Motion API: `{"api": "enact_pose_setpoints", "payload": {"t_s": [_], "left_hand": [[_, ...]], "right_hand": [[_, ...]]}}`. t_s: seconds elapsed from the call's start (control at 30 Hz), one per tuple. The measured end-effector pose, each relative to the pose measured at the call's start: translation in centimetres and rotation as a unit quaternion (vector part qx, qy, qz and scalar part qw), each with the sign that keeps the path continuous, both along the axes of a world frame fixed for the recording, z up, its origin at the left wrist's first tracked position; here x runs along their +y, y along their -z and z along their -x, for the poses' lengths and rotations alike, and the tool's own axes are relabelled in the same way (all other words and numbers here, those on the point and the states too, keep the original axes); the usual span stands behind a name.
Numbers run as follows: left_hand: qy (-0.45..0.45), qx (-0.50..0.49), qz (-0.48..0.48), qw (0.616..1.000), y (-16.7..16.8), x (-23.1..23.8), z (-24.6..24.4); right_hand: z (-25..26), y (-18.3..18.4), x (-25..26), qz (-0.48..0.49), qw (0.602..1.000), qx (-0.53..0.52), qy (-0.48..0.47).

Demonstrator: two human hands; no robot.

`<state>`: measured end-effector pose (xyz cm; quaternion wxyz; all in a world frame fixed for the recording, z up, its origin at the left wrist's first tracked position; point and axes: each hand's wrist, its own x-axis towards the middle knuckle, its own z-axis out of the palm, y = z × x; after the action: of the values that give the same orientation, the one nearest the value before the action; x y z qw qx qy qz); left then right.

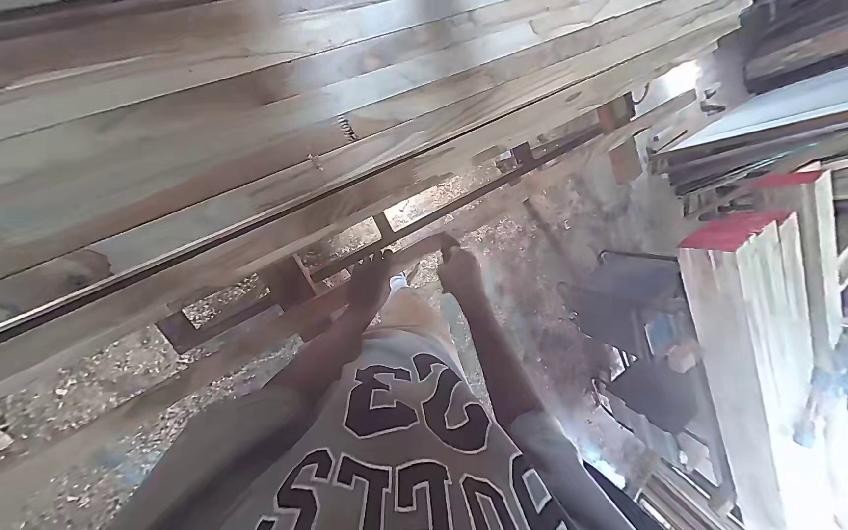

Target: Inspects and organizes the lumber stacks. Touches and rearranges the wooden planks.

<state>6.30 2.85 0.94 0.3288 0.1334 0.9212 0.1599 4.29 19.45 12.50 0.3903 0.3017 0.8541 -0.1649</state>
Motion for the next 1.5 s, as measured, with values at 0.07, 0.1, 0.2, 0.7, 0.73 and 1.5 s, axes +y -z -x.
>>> {"api": "enact_pose_setpoints", "payload": {"t_s": [0.07, 0.1, 0.2, 0.7, 0.73, 1.5], "left_hand": [[0.003, 0.000, 0.002, 1.000, 0.2, 0.2, 0.1], [0.005, -0.002, 0.005, 1.000, 0.3, 0.2, 0.1], [0.018, -0.013, 0.011, 1.000, 0.0, 0.0, 0.4], [-0.067, -0.358, -0.131, 0.922, 0.3, -2.6, 7.7], [-0.069, -0.351, -0.129, 0.925, 0.4, -2.6, 7.5], [-0.042, -0.178, -0.039, 0.982, -0.2, -1.2, 5.0]], "right_hand": [[-1.0, -0.7, -1.7, 0.010, 0.999, -0.012, -0.040], [-1.3, -1.1, -2.2, 0.015, 0.998, -0.020, -0.054], [-2.0, -2.0, -1.5, 0.053, 0.995, -0.039, -0.070], [-8.3, 6.2, 13.3, 0.231, 0.855, 0.349, 0.307], [-7.9, 7.2, 14.3, 0.215, 0.864, 0.364, 0.274], [2.5, 3.9, 15.5, 0.041, 0.957, 0.210, 0.198]]}}
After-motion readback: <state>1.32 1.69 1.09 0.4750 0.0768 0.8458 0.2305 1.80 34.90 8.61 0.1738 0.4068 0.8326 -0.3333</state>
